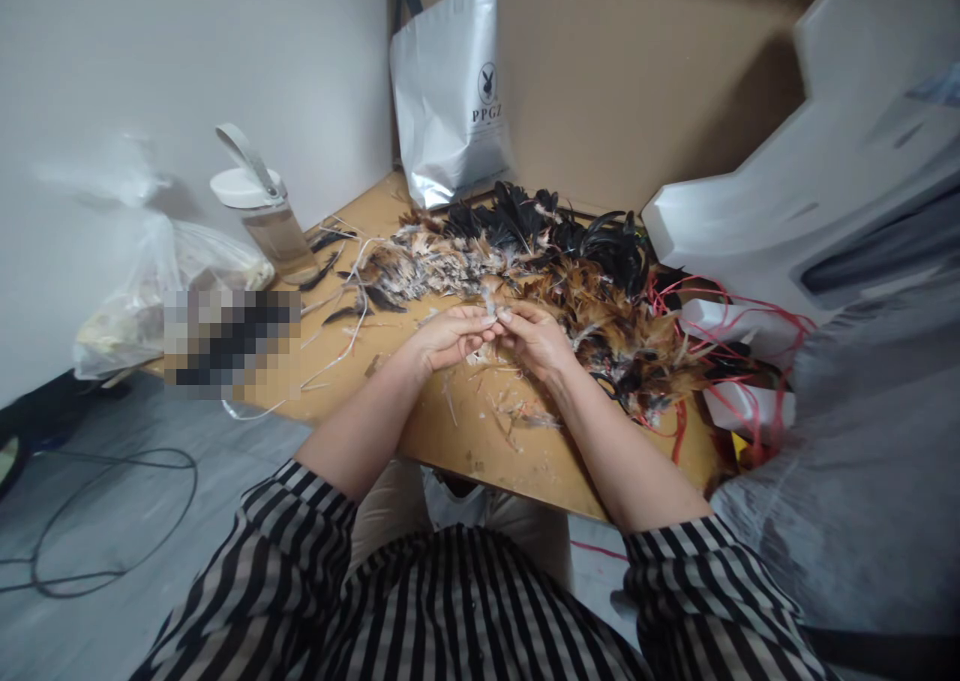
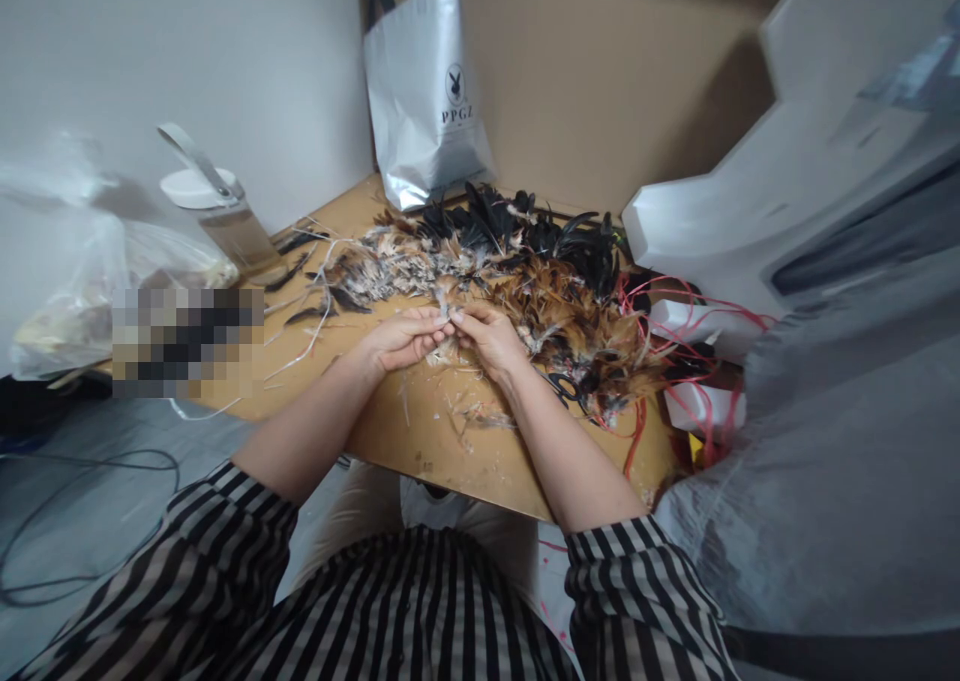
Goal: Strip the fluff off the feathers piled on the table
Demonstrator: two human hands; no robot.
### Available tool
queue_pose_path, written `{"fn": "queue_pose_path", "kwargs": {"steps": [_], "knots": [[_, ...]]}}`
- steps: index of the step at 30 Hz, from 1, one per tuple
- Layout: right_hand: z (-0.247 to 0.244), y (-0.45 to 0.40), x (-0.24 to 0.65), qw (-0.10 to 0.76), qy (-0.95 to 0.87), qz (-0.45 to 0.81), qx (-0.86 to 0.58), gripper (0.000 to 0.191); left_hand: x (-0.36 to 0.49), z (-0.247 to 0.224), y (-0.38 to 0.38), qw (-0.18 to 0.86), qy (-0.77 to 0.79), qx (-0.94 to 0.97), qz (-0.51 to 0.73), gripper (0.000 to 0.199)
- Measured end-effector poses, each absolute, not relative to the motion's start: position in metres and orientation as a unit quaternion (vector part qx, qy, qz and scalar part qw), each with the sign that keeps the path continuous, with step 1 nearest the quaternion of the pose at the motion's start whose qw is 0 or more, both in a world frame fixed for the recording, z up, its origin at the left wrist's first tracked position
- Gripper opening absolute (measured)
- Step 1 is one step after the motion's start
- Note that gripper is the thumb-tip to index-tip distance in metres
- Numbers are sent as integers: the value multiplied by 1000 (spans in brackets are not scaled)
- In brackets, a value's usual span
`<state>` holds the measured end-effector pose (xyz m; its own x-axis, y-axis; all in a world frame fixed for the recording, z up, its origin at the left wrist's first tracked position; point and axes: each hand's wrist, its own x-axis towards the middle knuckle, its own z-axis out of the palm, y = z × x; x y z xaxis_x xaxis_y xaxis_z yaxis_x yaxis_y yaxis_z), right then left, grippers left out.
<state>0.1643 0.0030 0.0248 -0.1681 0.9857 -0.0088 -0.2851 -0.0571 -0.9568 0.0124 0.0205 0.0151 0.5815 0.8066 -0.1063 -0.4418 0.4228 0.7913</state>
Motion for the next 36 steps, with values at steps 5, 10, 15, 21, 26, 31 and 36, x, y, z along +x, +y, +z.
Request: {"fn": "queue_pose_path", "kwargs": {"steps": [5, 10, 15, 21, 26, 31, 36], "knots": [[24, 0, 163, 521, -392, 637, -411, 27, 18, 20, 17, 707, 315, 436, 459, 16], [26, -1, 162, 536, -387, 621, -421, 26, 23, 20, 15, 634, 338, 499, 484, 25], [26, -1, 164, 543, -410, 602, -418, 26, 23, 20, 14, 643, 340, 508, 461, 26], [25, 0, 164, 549, -413, 584, -433, 28, 18, 19, 16, 720, 316, 458, 416, 20], [24, 1, 162, 550, -426, 563, -446, 28, 17, 16, 17, 739, 315, 441, 400, 19], [26, -1, 160, 537, -443, 551, -460, 27, 17, 15, 15, 727, 320, 468, 387, 19], [29, 2, 169, 507, -512, 497, -483, 26, 16, 18, 17, 697, 340, 473, 419, 20]]}}
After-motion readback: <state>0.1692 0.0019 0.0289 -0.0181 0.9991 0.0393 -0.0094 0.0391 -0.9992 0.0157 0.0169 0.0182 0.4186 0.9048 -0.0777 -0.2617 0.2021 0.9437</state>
